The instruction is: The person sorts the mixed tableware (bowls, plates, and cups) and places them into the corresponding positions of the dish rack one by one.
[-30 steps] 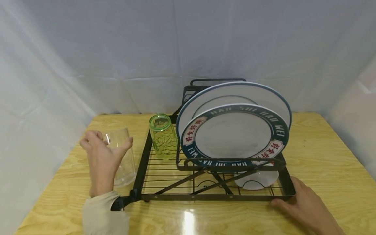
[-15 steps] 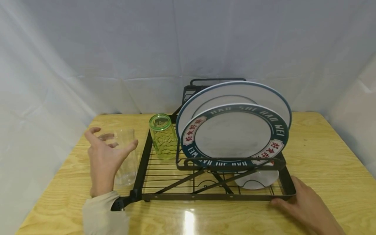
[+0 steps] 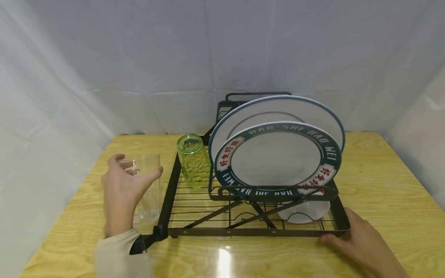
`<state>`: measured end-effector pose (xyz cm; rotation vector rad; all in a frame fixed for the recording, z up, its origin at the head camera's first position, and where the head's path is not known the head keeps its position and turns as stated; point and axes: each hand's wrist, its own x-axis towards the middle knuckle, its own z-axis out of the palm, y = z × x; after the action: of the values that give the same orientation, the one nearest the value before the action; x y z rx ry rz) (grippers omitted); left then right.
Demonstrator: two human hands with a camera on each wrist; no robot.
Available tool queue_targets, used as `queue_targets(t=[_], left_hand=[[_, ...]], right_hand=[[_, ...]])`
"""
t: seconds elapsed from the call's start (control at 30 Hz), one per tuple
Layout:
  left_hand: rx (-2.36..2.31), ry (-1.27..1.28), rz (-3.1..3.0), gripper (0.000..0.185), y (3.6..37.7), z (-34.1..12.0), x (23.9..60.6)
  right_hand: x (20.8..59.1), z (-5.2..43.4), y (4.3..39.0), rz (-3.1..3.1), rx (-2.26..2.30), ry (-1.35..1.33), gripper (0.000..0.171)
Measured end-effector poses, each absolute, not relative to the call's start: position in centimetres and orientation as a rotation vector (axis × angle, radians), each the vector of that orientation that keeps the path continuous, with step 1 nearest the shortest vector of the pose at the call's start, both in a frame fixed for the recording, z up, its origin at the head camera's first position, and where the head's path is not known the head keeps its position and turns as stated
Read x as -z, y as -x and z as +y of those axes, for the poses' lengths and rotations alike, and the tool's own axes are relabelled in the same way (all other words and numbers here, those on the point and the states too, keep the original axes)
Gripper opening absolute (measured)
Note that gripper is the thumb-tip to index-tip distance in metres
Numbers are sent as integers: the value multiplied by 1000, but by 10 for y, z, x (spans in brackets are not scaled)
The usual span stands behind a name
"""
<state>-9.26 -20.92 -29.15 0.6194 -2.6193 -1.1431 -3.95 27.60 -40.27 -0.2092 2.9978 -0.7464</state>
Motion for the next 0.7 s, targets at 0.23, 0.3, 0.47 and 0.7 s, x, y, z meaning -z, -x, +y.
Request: queue_targets(t=[0.23, 0.3, 0.47, 0.7], left_hand=[[1215, -677, -2658, 117, 84, -208, 279], [1214, -674, -2679, 118, 79, -206, 274], [1257, -648, -2672, 115, 71, -202, 265], [1596, -605, -2476, 100, 70, -202, 270]], right_hand=[[403, 277, 41, 3003, 748, 220, 93], [403, 277, 41, 3003, 748, 226, 93], [402, 276, 41, 3001, 747, 229, 94], [403, 278, 42, 2984, 740, 229, 94]])
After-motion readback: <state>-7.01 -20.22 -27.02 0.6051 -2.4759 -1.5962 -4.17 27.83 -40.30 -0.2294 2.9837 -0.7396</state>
